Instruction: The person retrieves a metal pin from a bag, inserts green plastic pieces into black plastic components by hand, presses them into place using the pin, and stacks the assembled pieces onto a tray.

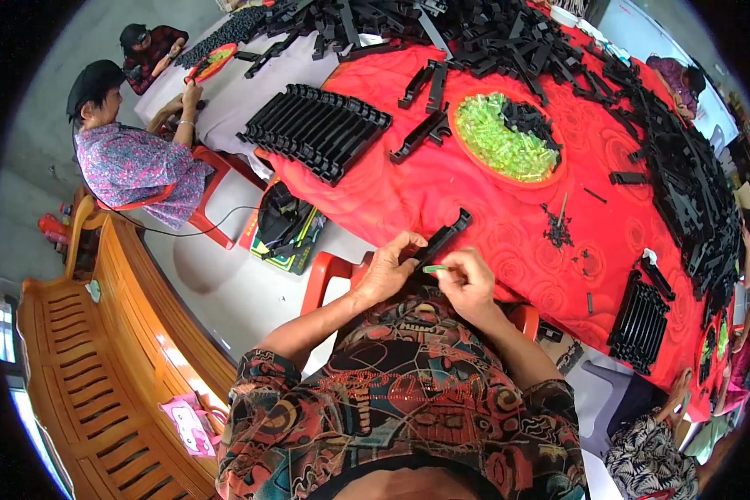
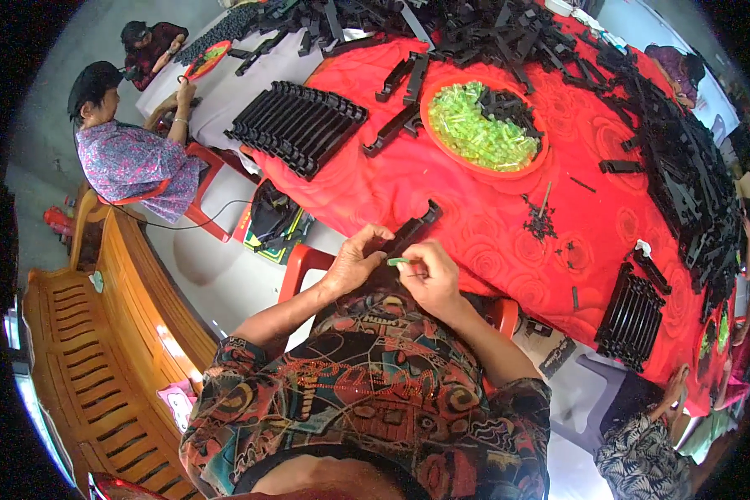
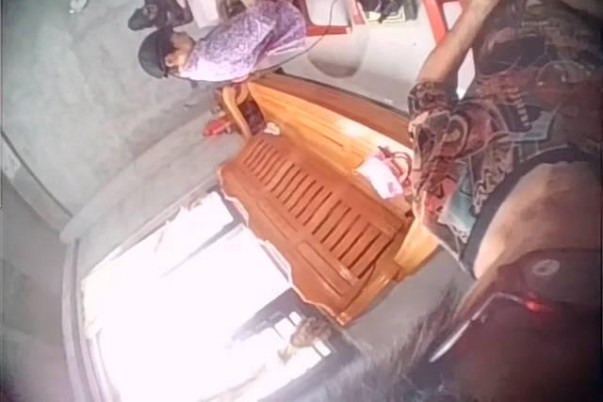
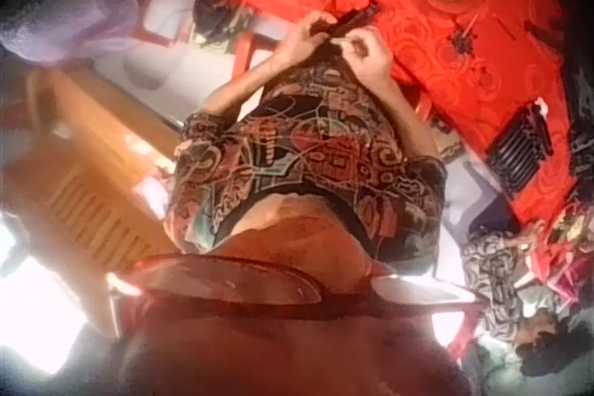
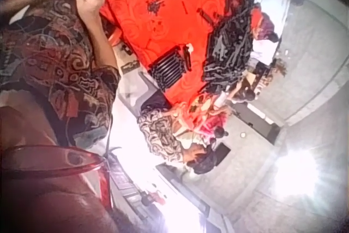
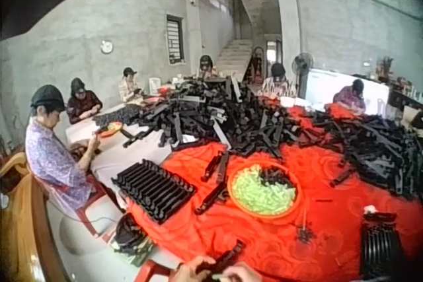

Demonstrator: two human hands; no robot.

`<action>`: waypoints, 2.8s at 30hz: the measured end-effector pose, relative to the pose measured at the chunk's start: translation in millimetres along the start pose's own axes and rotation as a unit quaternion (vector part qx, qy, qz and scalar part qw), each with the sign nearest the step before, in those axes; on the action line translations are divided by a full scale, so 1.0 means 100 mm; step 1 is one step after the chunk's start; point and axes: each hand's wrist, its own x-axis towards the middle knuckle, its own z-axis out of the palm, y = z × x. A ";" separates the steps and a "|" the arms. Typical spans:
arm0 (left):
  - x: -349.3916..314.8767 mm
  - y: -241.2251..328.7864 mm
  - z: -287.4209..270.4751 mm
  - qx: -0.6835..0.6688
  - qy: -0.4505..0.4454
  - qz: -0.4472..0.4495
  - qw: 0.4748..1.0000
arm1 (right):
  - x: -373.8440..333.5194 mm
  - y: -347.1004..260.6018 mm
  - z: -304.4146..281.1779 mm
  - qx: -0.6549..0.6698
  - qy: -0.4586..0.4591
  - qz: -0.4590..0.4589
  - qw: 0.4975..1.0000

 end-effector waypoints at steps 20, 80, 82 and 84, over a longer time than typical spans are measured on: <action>0.65 0.31 -0.24 0.368 -0.081 0.166 0.911 | -0.05 -0.11 0.20 0.080 -0.031 0.043 0.995; 0.21 -0.03 -0.20 0.347 -0.203 0.073 0.913 | 0.18 0.14 -0.17 0.159 -0.175 0.442 0.865; 0.24 -0.04 -0.15 0.337 -0.178 0.049 0.923 | 0.08 0.20 -0.15 0.158 -0.190 0.424 0.871; 0.23 -0.08 -0.07 0.326 -0.136 0.037 0.935 | 0.05 0.19 -0.22 0.119 -0.242 0.435 0.859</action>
